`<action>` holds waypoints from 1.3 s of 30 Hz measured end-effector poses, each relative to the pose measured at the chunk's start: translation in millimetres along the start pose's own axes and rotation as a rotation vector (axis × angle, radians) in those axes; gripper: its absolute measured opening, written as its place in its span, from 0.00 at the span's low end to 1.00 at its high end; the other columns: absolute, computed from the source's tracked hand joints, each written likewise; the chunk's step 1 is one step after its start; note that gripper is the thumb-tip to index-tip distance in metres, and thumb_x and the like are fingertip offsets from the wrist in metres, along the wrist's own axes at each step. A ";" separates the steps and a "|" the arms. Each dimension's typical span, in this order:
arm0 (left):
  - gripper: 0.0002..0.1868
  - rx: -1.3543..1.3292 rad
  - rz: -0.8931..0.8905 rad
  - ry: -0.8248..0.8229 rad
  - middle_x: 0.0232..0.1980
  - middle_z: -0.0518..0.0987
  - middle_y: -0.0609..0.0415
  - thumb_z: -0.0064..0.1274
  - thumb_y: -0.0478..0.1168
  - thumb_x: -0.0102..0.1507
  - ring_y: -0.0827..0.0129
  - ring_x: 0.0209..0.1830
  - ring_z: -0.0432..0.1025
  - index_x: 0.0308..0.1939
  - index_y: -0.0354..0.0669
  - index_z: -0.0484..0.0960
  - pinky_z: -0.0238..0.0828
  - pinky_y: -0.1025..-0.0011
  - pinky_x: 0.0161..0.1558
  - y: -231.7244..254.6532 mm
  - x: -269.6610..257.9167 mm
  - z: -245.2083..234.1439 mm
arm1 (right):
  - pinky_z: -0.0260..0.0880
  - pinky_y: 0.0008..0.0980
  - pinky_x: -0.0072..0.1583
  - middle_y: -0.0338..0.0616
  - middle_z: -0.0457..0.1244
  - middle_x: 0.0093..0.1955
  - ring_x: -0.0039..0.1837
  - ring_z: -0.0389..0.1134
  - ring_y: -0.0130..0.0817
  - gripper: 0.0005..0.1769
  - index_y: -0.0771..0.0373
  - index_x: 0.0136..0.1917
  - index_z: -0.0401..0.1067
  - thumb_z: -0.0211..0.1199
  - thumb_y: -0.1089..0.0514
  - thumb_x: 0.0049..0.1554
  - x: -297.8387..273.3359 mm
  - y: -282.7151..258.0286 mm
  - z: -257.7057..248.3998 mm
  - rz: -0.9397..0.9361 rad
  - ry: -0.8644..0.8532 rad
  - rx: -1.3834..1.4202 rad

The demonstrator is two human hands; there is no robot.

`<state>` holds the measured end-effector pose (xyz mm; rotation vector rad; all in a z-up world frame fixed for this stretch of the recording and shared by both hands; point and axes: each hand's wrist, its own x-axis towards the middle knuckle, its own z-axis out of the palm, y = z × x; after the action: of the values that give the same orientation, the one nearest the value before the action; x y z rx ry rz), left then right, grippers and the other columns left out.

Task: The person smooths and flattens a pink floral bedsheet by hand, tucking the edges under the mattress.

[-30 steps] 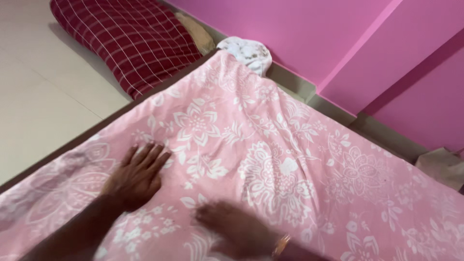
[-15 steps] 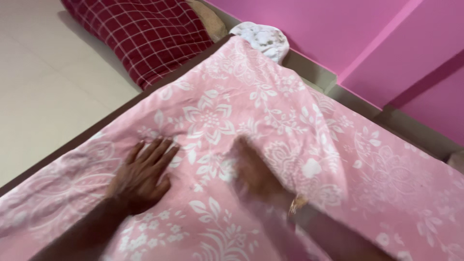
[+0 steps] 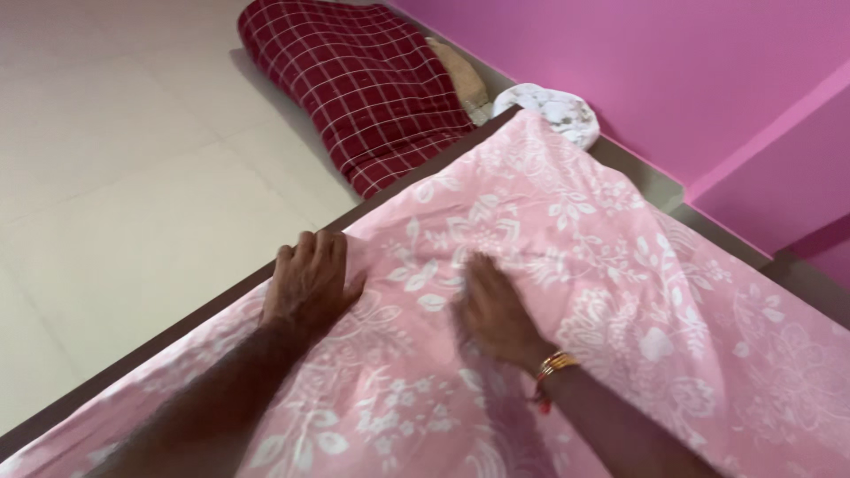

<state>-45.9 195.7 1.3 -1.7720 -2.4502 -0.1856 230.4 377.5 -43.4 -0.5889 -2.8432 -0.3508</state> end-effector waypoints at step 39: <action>0.35 -0.048 0.367 0.236 0.53 0.78 0.50 0.51 0.37 0.61 0.61 0.52 0.73 0.74 0.45 0.64 0.72 0.61 0.56 -42.3 0.1 46.3 | 0.33 0.49 0.78 0.61 0.37 0.85 0.85 0.34 0.51 0.42 0.73 0.81 0.42 0.53 0.45 0.66 -60.0 68.0 -48.6 0.299 -0.247 0.133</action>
<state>-86.9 190.3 -45.7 -2.0477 -1.9399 -0.3948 320.1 403.1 0.0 -1.0776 -2.9119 -0.0379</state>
